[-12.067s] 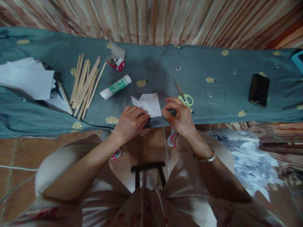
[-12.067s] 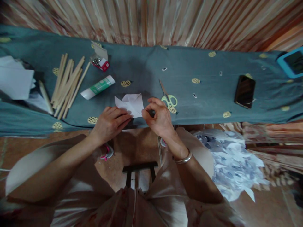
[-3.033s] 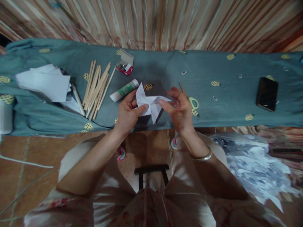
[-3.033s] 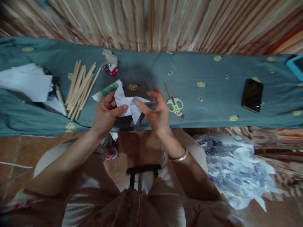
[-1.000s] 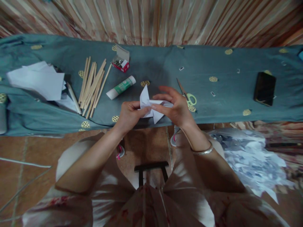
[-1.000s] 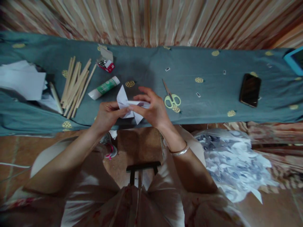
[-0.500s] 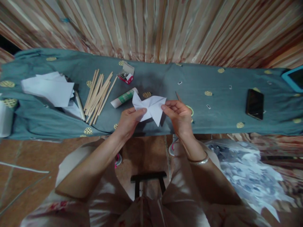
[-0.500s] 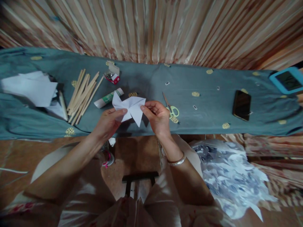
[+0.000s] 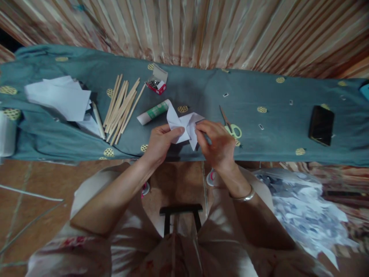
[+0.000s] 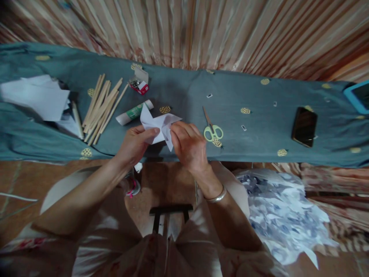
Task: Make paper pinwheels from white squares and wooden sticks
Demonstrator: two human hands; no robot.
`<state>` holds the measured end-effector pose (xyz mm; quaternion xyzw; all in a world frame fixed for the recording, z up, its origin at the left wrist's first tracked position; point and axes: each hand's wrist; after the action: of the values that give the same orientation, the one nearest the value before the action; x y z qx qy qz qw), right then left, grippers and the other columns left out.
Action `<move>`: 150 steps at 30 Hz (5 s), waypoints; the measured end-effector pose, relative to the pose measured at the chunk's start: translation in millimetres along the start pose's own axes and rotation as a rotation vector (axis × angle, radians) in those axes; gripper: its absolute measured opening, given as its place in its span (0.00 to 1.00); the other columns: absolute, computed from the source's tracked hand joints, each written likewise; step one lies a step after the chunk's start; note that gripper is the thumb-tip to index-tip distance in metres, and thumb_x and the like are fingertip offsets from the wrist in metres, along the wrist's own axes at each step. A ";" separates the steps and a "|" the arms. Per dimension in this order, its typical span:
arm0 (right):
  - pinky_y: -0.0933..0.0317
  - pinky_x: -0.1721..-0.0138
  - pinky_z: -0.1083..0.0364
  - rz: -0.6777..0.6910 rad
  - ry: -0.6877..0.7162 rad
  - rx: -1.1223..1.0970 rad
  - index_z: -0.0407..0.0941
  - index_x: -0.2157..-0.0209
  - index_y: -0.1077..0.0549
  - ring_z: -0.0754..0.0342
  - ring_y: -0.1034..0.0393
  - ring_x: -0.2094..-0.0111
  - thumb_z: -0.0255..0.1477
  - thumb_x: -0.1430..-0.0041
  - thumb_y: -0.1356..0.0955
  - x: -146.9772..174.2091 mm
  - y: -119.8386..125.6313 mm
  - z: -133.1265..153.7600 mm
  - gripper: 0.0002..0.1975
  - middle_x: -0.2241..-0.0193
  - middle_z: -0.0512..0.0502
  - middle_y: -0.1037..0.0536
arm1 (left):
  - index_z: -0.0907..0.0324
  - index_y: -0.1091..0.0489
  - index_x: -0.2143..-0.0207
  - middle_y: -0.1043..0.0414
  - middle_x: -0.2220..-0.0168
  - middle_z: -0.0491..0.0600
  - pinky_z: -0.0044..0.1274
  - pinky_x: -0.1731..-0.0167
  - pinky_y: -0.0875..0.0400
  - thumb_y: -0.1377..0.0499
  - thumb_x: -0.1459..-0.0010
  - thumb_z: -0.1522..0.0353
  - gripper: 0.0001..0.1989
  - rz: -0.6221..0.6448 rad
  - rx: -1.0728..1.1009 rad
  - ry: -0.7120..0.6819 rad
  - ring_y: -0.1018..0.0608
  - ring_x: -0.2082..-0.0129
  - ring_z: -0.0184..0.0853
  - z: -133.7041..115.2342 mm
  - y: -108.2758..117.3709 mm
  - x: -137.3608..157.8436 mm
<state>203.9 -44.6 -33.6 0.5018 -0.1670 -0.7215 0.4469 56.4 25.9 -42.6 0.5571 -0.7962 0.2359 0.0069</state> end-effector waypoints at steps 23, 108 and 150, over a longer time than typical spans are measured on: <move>0.33 0.53 0.49 0.174 0.056 0.050 0.50 0.53 0.23 0.50 0.29 0.57 0.23 0.34 0.39 2.7 -1.9 6.3 0.16 0.54 0.46 0.20 | 0.59 0.20 0.70 0.21 0.72 0.46 0.24 0.63 0.29 0.31 0.57 0.65 0.10 0.006 -0.026 0.008 0.24 0.71 0.32 -0.9 -0.4 2.9; 0.33 0.70 0.54 0.099 -0.929 -1.049 0.45 0.58 0.30 0.53 0.26 0.74 0.36 0.65 0.21 -1.3 -32.9 -3.9 0.31 0.76 0.53 0.20 | 0.63 0.20 0.72 0.23 0.77 0.46 0.21 0.74 0.33 0.30 0.60 0.63 0.13 0.065 -0.285 -0.036 0.27 0.78 0.29 3.6 13.9 -3.5; 0.32 0.66 0.53 -0.015 -0.846 -1.023 0.47 0.61 0.29 0.51 0.25 0.69 0.34 0.60 0.25 -39.7 -64.9 23.0 0.22 0.72 0.51 0.20 | 0.61 0.21 0.72 0.26 0.79 0.46 0.22 0.77 0.33 0.33 0.58 0.64 0.11 -0.155 -0.299 -0.143 0.28 0.80 0.31 -19.0 26.8 -15.8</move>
<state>156.7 18.3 -45.5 -0.0991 0.0392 -0.8476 0.5197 33.7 54.3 -39.9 0.6248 -0.7757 0.0734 0.0509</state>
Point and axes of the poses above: each hand's wrist, its own x-axis away from the middle knuckle, its own y-axis out of the back of the hand, z = x × y
